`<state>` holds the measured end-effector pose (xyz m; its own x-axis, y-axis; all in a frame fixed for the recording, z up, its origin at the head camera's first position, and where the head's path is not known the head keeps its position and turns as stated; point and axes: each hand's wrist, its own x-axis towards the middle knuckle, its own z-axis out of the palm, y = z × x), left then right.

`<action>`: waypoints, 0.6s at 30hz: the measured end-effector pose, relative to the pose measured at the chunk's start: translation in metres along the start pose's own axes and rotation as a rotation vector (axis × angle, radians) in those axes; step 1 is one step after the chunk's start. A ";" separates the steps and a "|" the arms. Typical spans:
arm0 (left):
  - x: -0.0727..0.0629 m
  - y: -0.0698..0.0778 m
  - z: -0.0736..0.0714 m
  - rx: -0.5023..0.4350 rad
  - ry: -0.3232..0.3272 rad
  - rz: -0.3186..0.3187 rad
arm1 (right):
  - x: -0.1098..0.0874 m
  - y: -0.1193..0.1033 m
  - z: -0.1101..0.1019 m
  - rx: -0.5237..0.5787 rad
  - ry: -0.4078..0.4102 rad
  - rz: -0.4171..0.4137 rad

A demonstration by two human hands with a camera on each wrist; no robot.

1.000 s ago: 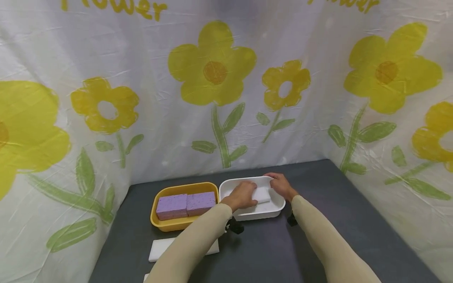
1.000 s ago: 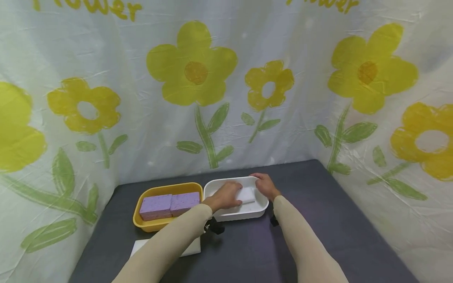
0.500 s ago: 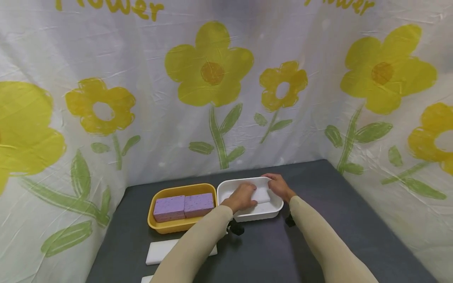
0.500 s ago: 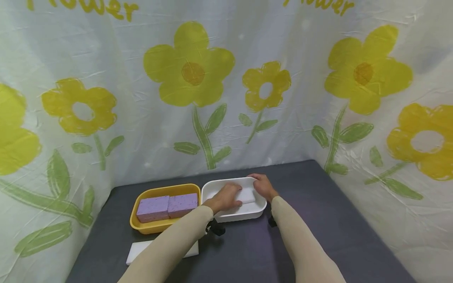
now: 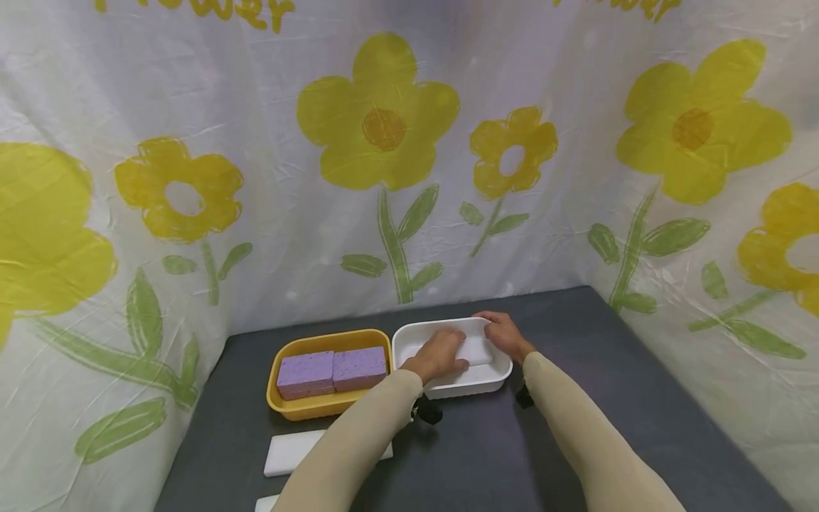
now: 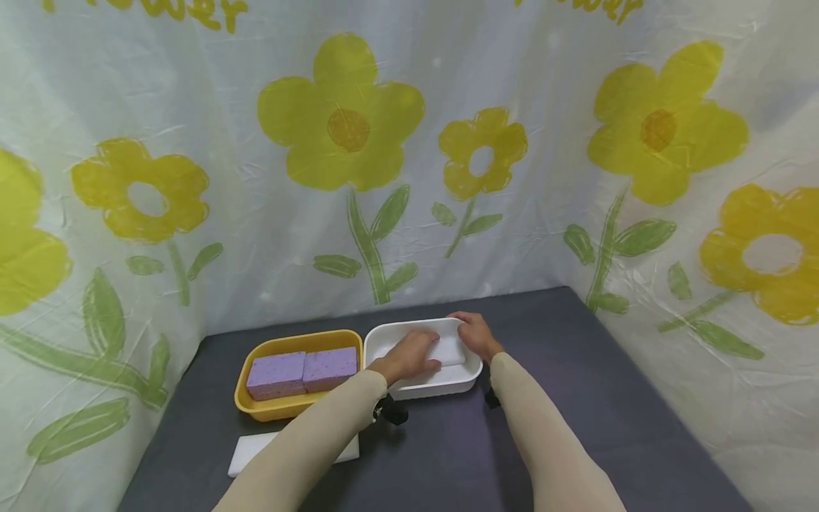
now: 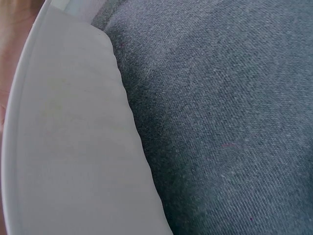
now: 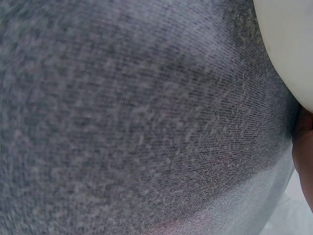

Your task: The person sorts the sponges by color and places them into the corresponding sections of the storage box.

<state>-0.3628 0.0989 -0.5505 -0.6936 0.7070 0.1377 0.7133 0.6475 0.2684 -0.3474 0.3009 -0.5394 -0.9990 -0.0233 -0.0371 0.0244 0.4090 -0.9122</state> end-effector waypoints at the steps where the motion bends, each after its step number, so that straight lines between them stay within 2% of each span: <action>1: 0.003 -0.005 0.007 -0.007 0.004 -0.006 | 0.000 0.000 0.000 0.002 -0.001 -0.005; 5: 0.018 -0.033 0.041 -0.004 0.025 -0.004 | 0.000 0.001 -0.001 0.017 -0.002 -0.012; 9: 0.022 -0.039 0.046 0.011 -0.011 -0.022 | 0.001 0.003 -0.001 0.003 0.001 -0.001; 11: 0.020 -0.038 0.044 0.006 -0.023 -0.036 | 0.002 0.003 -0.001 -0.006 0.006 0.006; 14: 0.014 -0.031 0.033 -0.013 -0.019 -0.036 | 0.002 0.003 -0.001 -0.028 0.006 0.007; 18: -0.005 -0.004 -0.006 -0.036 -0.023 -0.040 | 0.002 0.004 -0.001 -0.042 -0.001 -0.004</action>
<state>-0.3630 0.0914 -0.5470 -0.7187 0.6875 0.1043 0.6807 0.6649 0.3076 -0.3496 0.3029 -0.5425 -0.9991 -0.0255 -0.0336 0.0186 0.4468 -0.8944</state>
